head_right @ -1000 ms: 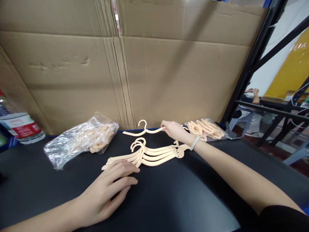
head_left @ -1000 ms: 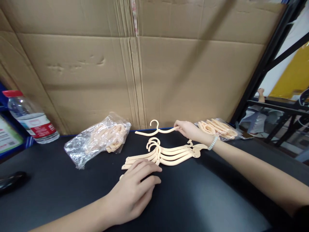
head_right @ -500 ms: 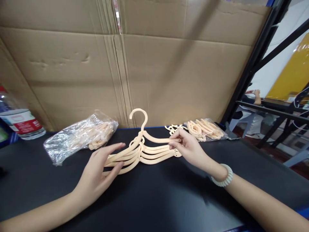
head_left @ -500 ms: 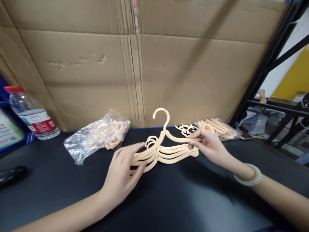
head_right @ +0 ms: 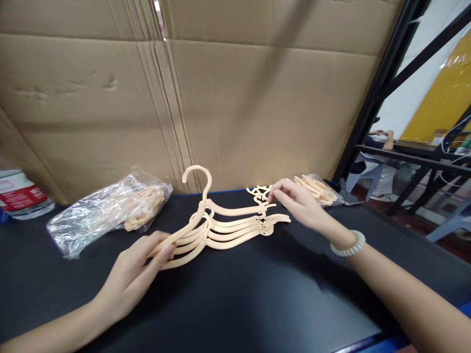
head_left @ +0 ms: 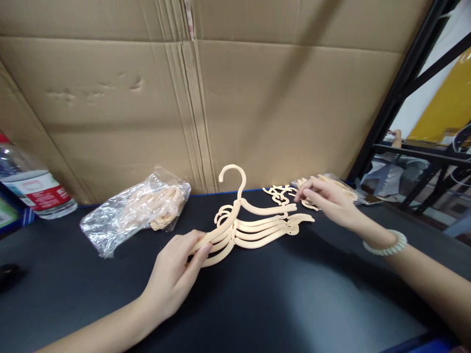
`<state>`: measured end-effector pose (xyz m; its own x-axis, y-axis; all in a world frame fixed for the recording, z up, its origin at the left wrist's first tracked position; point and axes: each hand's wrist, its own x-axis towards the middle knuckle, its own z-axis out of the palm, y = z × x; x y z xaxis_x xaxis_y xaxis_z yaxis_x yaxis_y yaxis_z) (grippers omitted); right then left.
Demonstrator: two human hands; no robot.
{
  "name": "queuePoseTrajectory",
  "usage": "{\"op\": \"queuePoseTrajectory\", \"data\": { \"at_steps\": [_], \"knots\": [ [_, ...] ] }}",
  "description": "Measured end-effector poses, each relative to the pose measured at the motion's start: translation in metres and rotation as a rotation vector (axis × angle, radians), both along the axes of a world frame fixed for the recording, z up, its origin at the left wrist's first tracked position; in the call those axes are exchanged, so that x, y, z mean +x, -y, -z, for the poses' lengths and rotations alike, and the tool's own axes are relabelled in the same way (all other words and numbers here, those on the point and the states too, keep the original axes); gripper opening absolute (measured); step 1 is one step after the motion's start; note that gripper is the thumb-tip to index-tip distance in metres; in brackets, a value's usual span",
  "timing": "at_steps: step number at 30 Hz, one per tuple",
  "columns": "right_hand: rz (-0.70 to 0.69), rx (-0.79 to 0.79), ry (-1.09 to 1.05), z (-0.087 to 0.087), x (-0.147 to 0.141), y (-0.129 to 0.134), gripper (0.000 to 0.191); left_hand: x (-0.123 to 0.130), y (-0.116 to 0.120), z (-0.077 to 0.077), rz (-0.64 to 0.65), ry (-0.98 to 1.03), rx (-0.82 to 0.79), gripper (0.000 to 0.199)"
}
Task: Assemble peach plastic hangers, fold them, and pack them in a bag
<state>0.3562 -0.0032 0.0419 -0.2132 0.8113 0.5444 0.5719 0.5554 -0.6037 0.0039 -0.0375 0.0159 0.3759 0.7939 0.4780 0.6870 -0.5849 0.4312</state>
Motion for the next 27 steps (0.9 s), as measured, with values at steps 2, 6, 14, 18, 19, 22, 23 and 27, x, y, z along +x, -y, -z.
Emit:
{"op": "queuePoseTrajectory", "data": {
  "at_steps": [2,6,14,18,19,22,23,27],
  "knots": [
    [0.144,0.059,0.099,-0.004,0.016,-0.007,0.035,0.001,0.000,-0.001,-0.005,0.021,-0.020,0.035],
    [0.308,0.139,0.432,-0.002,0.042,-0.020,0.037,0.002,0.000,-0.001,0.002,0.042,-0.011,0.032],
    [0.254,0.148,0.945,0.014,0.057,-0.032,0.017,0.001,-0.001,0.002,0.015,0.035,-0.030,0.031],
    [0.283,0.181,0.997,0.021,0.051,-0.035,0.022,0.000,-0.001,0.002,0.014,0.038,-0.026,0.031],
    [0.299,0.189,1.016,0.024,0.049,-0.036,0.023,0.000,-0.001,0.002,0.014,0.038,-0.028,0.031],
    [0.371,0.201,1.062,0.033,0.042,-0.038,0.021,0.000,-0.002,0.003,0.027,0.040,-0.026,0.030],
    [0.398,0.201,1.070,0.036,0.039,-0.039,0.019,-0.001,-0.002,0.003,0.030,0.040,-0.024,0.030],
    [0.483,0.179,1.084,0.043,0.028,-0.038,0.025,0.000,-0.001,0.002,0.019,0.032,-0.047,0.031]
  ]
}}
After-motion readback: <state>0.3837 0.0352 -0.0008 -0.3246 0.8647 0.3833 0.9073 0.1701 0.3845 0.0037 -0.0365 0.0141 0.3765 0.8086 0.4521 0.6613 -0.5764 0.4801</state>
